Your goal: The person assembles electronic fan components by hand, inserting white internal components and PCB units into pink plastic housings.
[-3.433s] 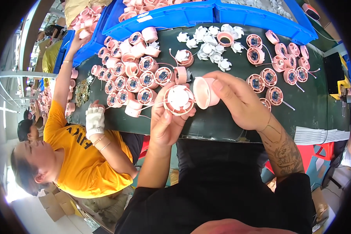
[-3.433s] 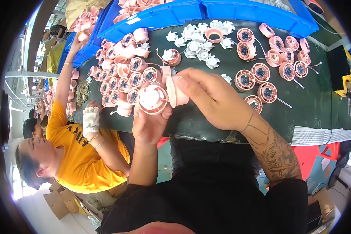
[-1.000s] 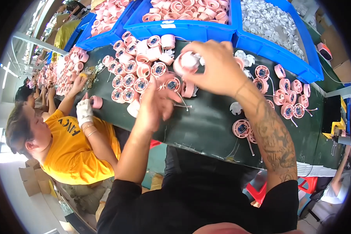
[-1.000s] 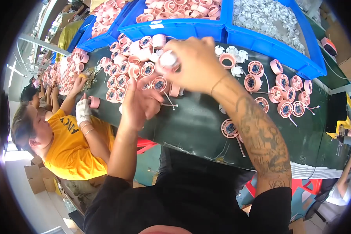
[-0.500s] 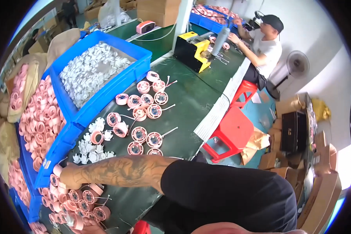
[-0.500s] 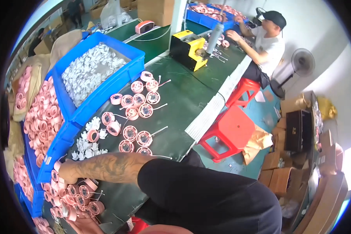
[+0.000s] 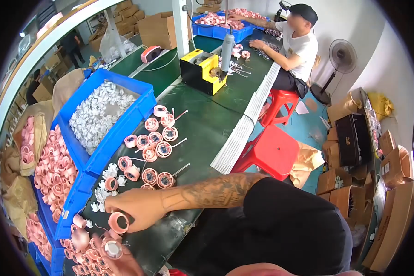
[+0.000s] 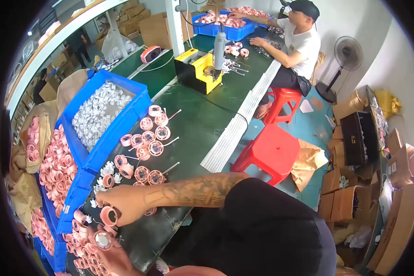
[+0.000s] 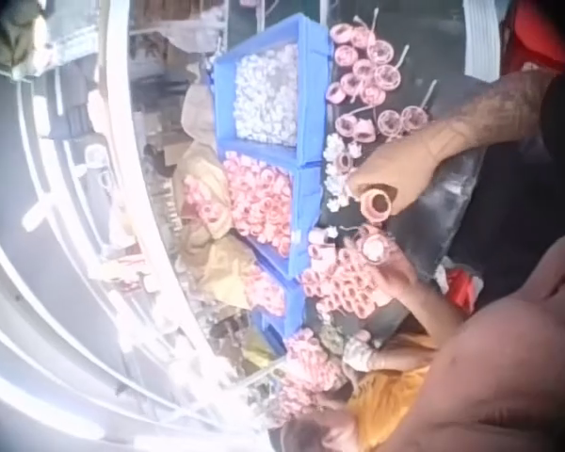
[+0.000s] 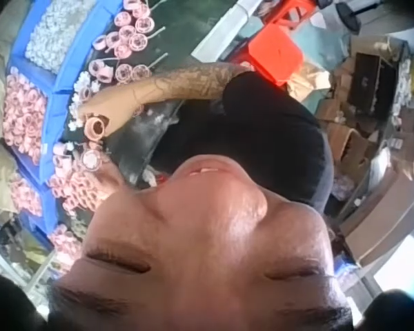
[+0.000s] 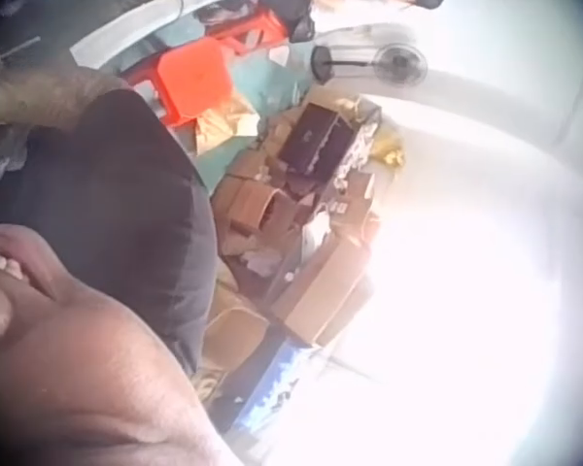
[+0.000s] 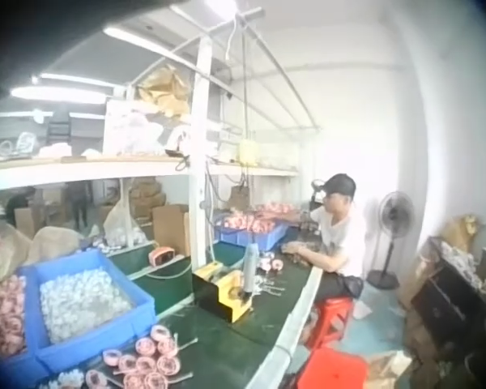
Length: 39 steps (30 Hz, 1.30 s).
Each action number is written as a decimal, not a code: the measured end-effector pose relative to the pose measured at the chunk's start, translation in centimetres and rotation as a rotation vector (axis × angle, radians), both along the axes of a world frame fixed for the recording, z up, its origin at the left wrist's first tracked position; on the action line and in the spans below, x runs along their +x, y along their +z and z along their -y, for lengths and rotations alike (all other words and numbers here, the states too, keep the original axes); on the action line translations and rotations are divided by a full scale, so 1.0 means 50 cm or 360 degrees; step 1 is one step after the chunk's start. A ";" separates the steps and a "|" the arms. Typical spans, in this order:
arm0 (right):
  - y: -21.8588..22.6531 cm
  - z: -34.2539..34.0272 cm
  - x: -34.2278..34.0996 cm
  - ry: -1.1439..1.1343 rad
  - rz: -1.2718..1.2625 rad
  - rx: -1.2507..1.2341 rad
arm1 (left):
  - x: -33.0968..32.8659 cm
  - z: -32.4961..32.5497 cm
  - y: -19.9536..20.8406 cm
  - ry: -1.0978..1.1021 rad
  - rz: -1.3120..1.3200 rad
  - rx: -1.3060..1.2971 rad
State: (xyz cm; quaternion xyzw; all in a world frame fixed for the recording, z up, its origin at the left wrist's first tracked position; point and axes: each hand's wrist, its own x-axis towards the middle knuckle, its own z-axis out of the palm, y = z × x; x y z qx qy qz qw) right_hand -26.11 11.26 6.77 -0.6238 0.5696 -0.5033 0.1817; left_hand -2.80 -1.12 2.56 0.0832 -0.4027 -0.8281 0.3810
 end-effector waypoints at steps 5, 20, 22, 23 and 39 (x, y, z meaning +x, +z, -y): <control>-0.053 -0.082 0.013 -0.0063 -0.0030 -0.0081 | -0.043 -0.074 -0.037 -0.0025 0.0464 -0.0093; -0.047 -0.167 -0.002 0.0116 0.0940 0.0040 | -0.058 -0.130 -0.021 -0.0180 0.0213 0.0054; -0.024 -0.171 0.000 0.0058 0.0746 0.0044 | -0.047 -0.117 -0.045 -0.0164 0.0230 0.0140; -0.017 -0.173 -0.003 0.0082 0.0766 0.0087 | -0.049 -0.108 -0.043 -0.0260 0.0230 0.0016; -0.032 -0.121 0.026 0.0214 0.1185 0.0069 | -0.047 -0.112 -0.004 -0.0283 -0.0034 0.0269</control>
